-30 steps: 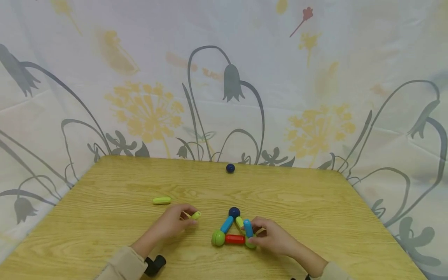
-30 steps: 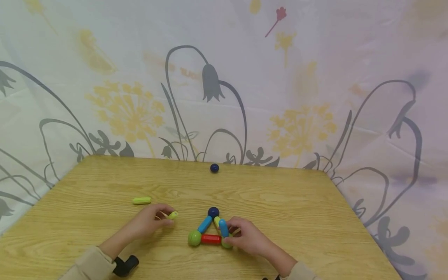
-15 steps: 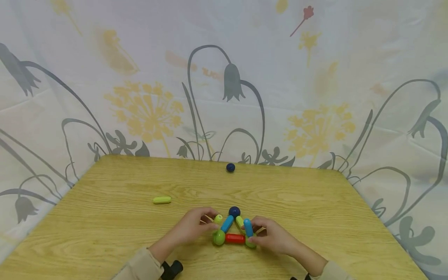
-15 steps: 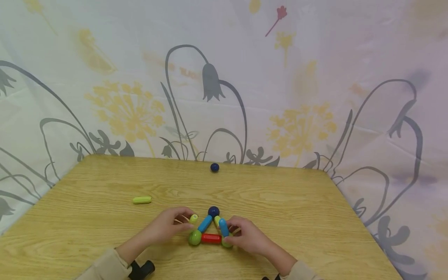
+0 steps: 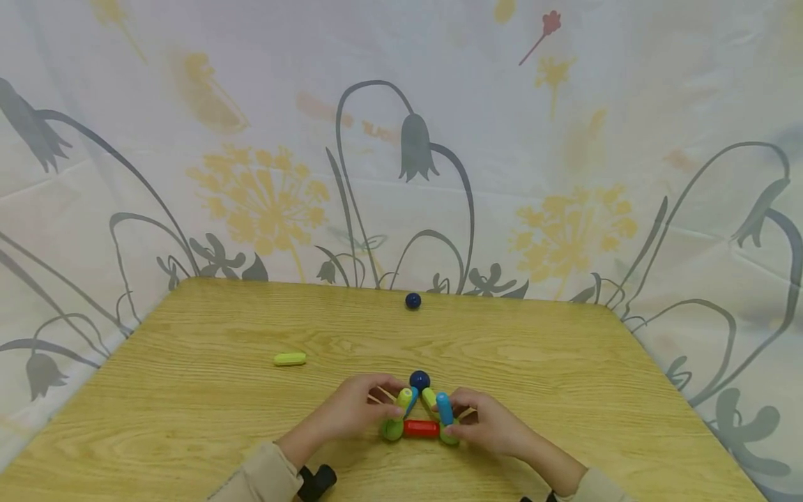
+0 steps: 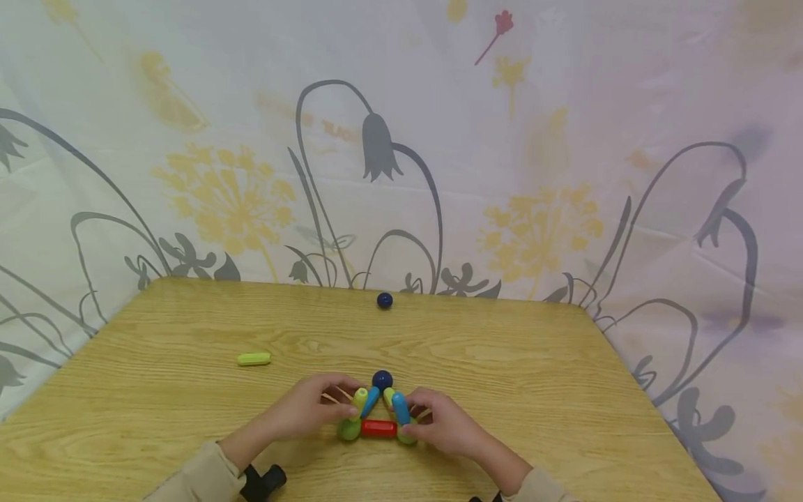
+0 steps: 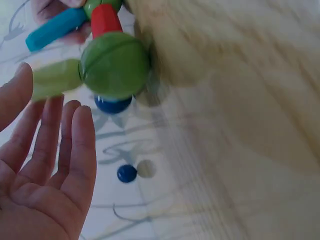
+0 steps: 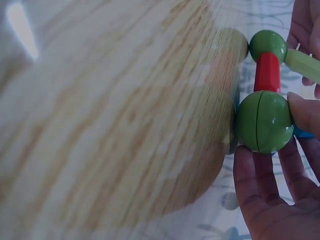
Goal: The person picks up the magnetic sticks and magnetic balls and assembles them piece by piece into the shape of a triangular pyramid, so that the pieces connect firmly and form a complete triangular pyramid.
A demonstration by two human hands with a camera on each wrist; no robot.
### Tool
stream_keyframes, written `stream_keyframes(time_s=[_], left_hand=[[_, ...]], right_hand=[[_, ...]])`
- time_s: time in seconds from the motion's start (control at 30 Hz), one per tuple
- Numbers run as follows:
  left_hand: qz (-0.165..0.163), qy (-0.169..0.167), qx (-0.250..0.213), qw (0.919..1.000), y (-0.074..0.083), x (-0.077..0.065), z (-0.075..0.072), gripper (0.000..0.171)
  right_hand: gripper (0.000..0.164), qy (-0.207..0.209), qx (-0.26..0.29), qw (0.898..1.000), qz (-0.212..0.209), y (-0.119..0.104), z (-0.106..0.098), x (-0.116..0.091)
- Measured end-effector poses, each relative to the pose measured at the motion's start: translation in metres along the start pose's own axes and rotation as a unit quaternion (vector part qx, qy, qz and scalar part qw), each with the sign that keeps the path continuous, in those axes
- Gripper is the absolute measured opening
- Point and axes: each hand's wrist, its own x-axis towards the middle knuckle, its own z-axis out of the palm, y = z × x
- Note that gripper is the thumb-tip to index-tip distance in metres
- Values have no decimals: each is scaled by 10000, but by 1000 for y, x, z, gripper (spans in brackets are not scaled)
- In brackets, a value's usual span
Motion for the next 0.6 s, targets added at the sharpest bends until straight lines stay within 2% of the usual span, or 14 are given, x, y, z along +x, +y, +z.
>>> stream_keyframes(time_s=[0.1,0.23,0.43,0.6], left_hand=[[-9,240,92,9997,-10,-2,-13,29],[3,731,512,9960,-25,-8,-40,27],[-595,1434,1285,9795,-45,-26,-84,31],[-986,1523,1667,9692,-55,-35,-103,37]], right_hand=[[26,-23,5,10000,-8,0,0,0],[26,-58,27,10000,-15,0,1,1],[27,-54,-25,10000,-18,0,1,1],[27,-36,-119,9999,56,-1,-2,2]])
